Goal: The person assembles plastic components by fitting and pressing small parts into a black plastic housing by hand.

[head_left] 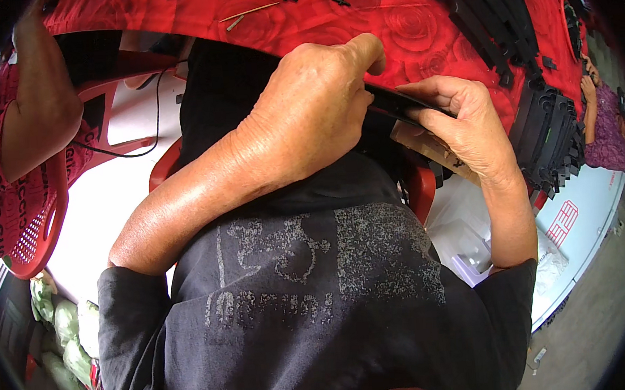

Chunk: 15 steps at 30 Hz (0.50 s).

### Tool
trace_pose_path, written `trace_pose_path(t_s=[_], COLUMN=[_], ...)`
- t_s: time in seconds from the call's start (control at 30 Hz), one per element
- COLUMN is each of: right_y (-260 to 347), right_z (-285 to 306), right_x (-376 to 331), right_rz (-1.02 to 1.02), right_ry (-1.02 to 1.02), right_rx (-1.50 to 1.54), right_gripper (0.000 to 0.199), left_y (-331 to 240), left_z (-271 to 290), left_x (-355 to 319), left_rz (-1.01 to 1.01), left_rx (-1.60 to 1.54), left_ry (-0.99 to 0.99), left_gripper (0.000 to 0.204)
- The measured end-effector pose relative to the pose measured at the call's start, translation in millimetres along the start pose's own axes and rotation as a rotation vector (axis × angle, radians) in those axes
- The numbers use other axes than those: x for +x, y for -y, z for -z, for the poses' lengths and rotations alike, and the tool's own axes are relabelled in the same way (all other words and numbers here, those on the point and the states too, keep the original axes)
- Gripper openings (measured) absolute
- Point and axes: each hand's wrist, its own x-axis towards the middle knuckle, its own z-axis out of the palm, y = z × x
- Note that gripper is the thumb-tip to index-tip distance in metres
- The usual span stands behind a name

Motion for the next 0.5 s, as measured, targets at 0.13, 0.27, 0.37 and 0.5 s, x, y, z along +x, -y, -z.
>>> trace_pose_path(t_s=[0.13,0.27,0.37,0.5], right_y=[1,6,1,8], right_z=[10,15,19,15], right_x=[-3,-10,-11,-13], right_rz=[-0.005,-0.004,0.016,-0.006], right_ry=[0.005,-0.002,-0.012,-0.024], right_rx=[-0.042,-0.089,-0.086,-0.126], right_gripper=[0.024,0.024,0.024,0.024], left_y=[-1,-2,-3,0], left_z=[0,-2,-1,-1], left_x=[5,8,9,9], left_rz=[0.017,-0.007,0.009,-0.008], left_rx=[-0.039,-0.099,-0.128,-0.142], left_ry=[0.042,0.036,0.055,0.045], left_gripper=[0.024,0.025,0.026,0.027])
